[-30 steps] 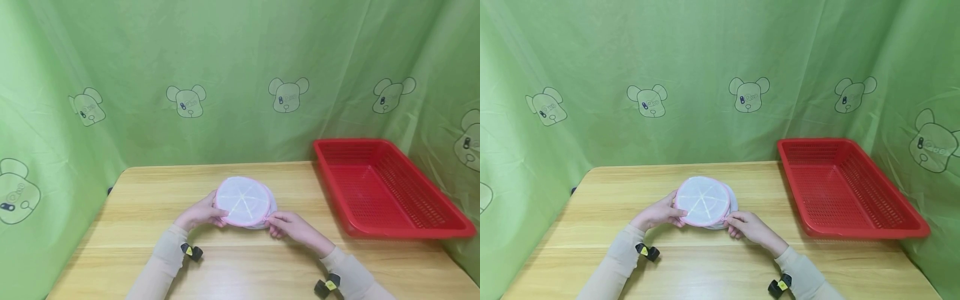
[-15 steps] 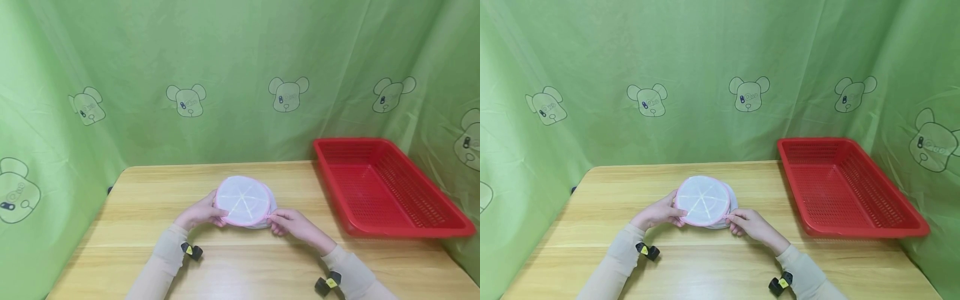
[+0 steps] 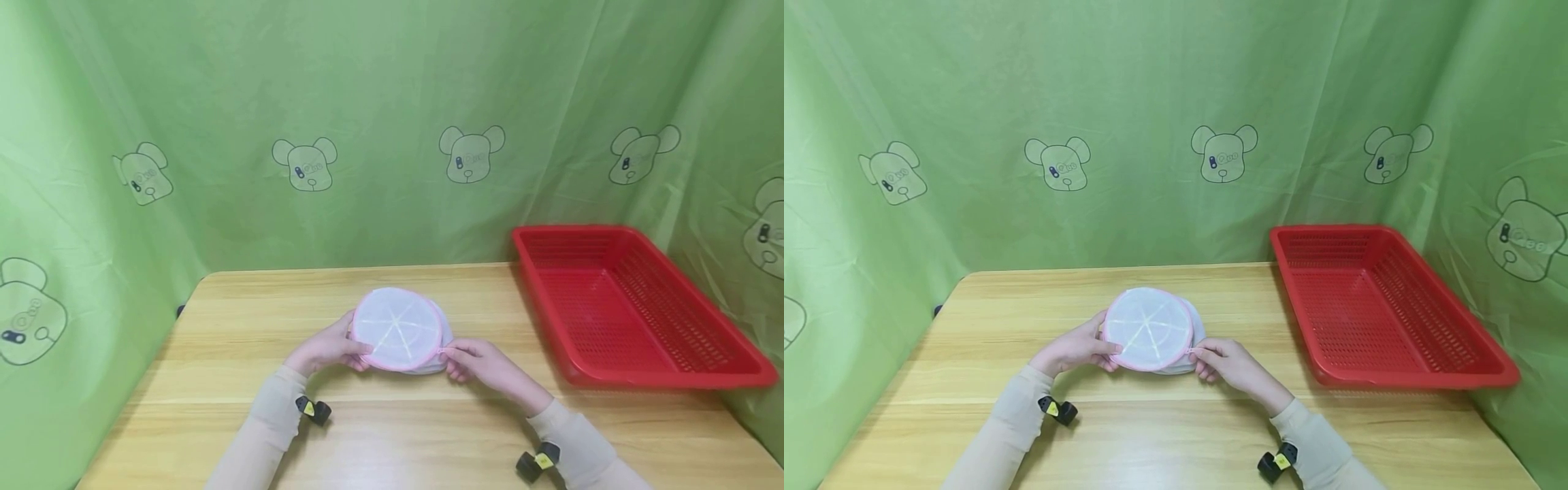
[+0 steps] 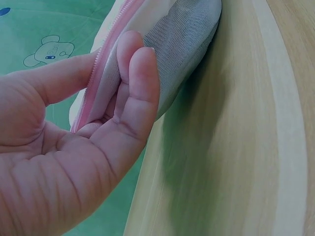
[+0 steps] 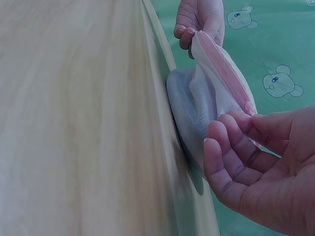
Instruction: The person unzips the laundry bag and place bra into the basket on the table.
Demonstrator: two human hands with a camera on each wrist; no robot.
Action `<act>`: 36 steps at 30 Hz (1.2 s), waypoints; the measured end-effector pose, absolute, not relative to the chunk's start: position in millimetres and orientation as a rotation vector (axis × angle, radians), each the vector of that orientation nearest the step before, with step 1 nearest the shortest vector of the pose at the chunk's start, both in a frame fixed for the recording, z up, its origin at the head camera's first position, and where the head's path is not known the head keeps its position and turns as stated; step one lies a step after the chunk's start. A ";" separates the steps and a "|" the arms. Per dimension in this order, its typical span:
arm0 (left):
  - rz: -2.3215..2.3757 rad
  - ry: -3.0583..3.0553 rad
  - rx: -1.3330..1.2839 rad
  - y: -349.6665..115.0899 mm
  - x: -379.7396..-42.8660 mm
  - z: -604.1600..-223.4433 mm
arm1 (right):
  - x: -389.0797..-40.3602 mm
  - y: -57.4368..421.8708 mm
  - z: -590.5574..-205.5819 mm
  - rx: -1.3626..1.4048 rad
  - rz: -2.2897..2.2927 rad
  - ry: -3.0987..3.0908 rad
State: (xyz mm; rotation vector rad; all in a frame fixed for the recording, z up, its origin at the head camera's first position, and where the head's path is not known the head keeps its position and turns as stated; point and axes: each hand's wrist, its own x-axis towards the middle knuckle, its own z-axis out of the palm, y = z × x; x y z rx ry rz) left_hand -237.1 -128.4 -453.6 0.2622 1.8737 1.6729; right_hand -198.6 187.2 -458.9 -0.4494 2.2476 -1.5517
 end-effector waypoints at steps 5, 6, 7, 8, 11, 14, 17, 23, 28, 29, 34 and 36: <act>1.671 1.873 0.257 -129.0 -237.7 -455.5 | -198.4 187.9 -457.3 -0.440 -1.563 2.248; 1.672 1.873 0.257 -129.0 -237.8 -455.8 | -198.4 187.9 -457.2 -0.443 -1.563 2.248; 1.673 1.873 0.257 -129.0 -237.9 -456.2 | -198.4 187.9 -457.3 -0.444 -1.563 2.248; 1.673 1.873 0.256 -128.9 -238.1 -456.4 | -198.4 188.0 -457.4 -0.447 -1.563 2.247; 1.673 1.875 0.252 -128.9 -238.2 -456.5 | -198.6 188.1 -458.1 -0.440 -1.564 2.246; 1.671 1.874 0.249 -129.0 -237.9 -455.8 | -198.8 188.6 -458.2 -0.430 -1.571 2.244; 1.669 1.874 0.253 -129.4 -237.5 -455.1 | -199.0 189.0 -457.5 -0.417 -1.578 2.245; 1.668 1.872 0.262 -130.5 -238.1 -455.6 | -199.3 189.3 -456.7 -0.425 -1.586 2.237; 1.671 1.868 0.262 -130.7 -239.1 -457.2 | -199.8 190.0 -458.4 -0.427 -1.587 2.236; 1.671 1.868 0.262 -130.7 -239.2 -457.2 | -200.1 190.1 -459.0 -0.421 -1.586 2.238; 1.668 1.870 0.263 -130.4 -238.9 -456.2 | -201.1 190.5 -460.1 -0.407 -1.573 2.252; 1.667 1.870 0.264 -130.2 -238.8 -455.7 | -201.2 190.5 -459.8 -0.395 -1.573 2.257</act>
